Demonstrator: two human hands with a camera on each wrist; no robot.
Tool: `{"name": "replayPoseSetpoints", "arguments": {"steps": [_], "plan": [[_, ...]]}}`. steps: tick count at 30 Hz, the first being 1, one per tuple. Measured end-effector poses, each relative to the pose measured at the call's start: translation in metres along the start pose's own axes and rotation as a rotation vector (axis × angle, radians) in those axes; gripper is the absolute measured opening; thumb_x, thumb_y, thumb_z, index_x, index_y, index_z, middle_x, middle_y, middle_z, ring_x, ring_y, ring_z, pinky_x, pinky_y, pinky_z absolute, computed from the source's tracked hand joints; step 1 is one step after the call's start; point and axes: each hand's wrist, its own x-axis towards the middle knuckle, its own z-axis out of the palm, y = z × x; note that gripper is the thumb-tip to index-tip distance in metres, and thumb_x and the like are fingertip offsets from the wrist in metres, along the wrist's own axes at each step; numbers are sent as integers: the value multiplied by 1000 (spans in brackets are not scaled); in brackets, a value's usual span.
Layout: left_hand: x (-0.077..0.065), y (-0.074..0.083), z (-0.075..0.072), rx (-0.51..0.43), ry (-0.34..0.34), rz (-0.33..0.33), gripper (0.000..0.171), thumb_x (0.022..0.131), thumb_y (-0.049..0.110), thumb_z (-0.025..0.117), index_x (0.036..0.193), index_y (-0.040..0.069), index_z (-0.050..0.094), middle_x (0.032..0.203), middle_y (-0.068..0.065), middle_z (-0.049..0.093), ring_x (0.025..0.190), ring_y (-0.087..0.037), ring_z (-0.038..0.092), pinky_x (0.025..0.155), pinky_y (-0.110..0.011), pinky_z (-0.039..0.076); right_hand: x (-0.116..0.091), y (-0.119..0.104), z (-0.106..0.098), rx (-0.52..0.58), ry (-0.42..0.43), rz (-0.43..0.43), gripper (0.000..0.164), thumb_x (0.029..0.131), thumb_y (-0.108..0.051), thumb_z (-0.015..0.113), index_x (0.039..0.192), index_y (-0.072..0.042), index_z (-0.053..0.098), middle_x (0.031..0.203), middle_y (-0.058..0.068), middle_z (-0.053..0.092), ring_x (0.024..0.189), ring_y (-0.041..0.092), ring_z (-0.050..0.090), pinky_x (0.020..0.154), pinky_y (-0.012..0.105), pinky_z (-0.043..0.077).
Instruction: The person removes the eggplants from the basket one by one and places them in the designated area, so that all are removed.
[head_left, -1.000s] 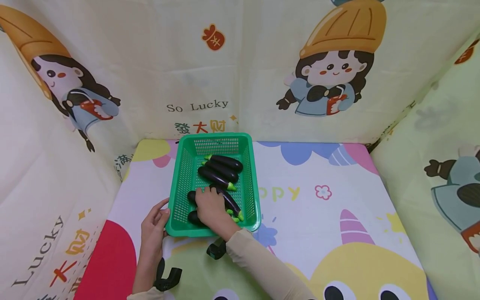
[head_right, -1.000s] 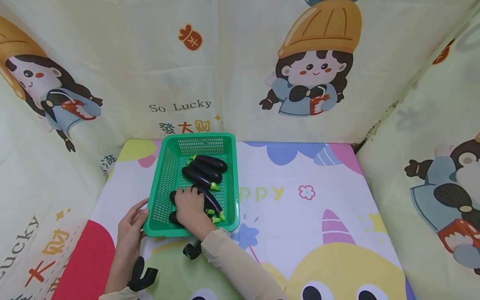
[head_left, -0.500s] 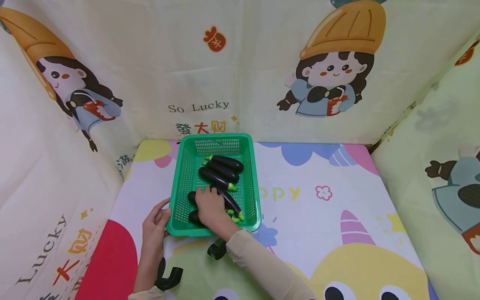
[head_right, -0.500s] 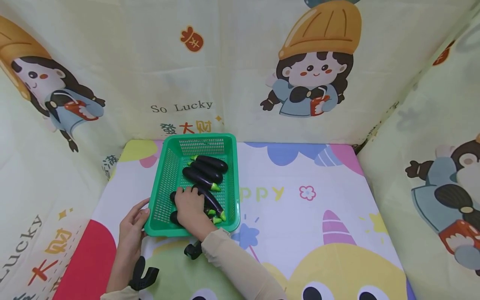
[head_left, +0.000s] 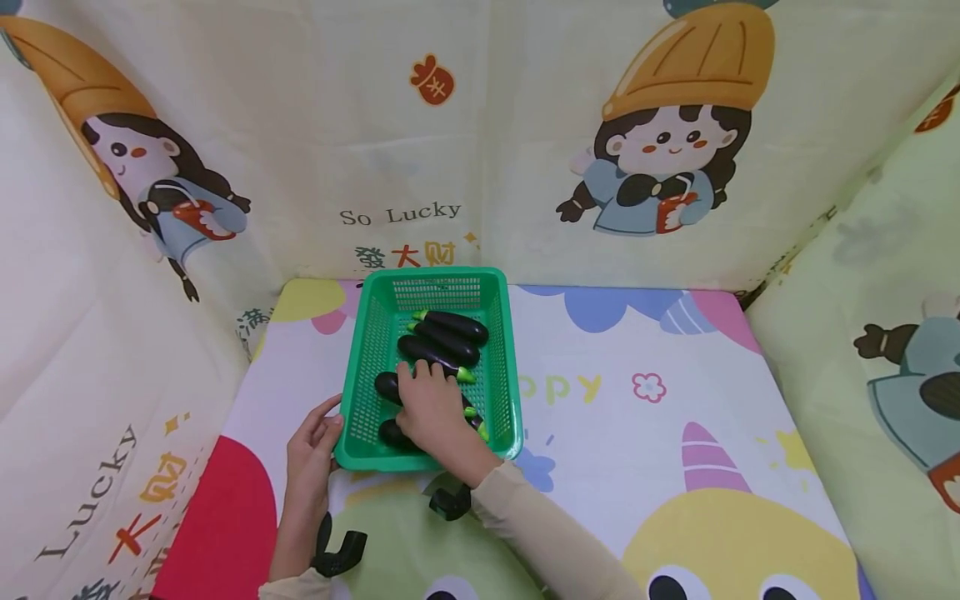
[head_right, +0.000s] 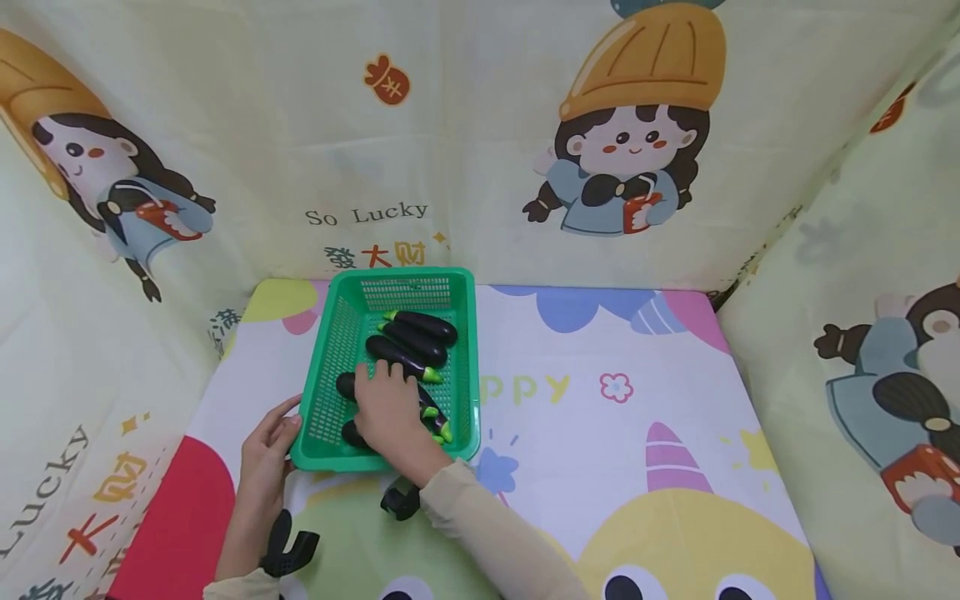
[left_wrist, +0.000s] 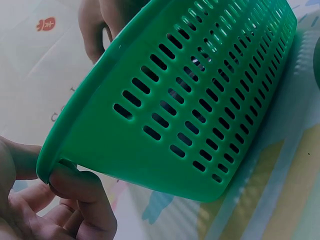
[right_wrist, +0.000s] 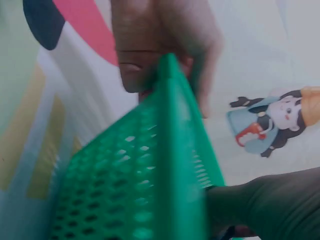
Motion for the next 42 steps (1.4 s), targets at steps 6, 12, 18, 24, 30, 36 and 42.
{"name": "replayPoseSetpoints", "arguments": {"steps": [6, 12, 18, 24, 30, 36, 42], "plan": [[1, 0, 0, -2, -9, -21, 48, 107, 32, 58, 154, 21, 51, 96, 15, 66, 85, -3, 68, 71, -21, 60, -5, 17, -20, 131, 45, -38, 43, 87, -19, 72, 127, -14, 57, 113, 7, 65, 89, 23, 56, 68, 37, 54], [0, 1, -1, -5, -8, -23, 49, 107, 32, 59, 154, 21, 51, 97, 15, 66, 84, -4, 69, 71, -21, 61, -9, 37, -42, 345, -17, -41, 47, 87, -18, 70, 131, -16, 56, 118, 6, 64, 93, 22, 53, 68, 32, 48], [-1, 1, -2, 8, -1, -18, 50, 107, 32, 60, 154, 22, 50, 97, 14, 65, 84, -4, 68, 70, -21, 61, -11, 61, -60, 552, -16, 51, 47, 89, -18, 71, 133, -15, 55, 120, 6, 62, 103, 21, 55, 81, 35, 53], [-1, 2, -1, 22, -5, -22, 50, 107, 33, 59, 155, 23, 49, 98, 16, 65, 85, -3, 67, 72, -21, 61, -14, 90, -70, 710, 18, 118, 47, 89, -15, 70, 133, -14, 55, 120, 7, 61, 103, 22, 58, 84, 39, 54], [-1, 2, 0, -1, -4, -17, 48, 107, 31, 59, 154, 21, 51, 96, 15, 65, 83, -4, 68, 71, -21, 61, -16, 118, -75, 751, 33, 188, 48, 90, -16, 69, 136, -15, 54, 120, 8, 63, 99, 24, 61, 78, 38, 54], [-1, 1, -1, 11, 3, -7, 48, 107, 31, 58, 153, 21, 51, 96, 15, 66, 82, -4, 68, 69, -21, 61, -20, 140, -79, 756, 44, 246, 48, 89, -16, 71, 135, -14, 54, 119, 10, 63, 101, 28, 63, 74, 39, 56], [0, 0, 0, -12, 2, 11, 48, 107, 30, 59, 153, 18, 52, 94, 14, 65, 80, -4, 68, 68, -21, 61, -23, 156, -78, 737, 49, 281, 48, 90, -15, 70, 135, -12, 54, 120, 13, 64, 103, 31, 63, 75, 40, 57]]}}
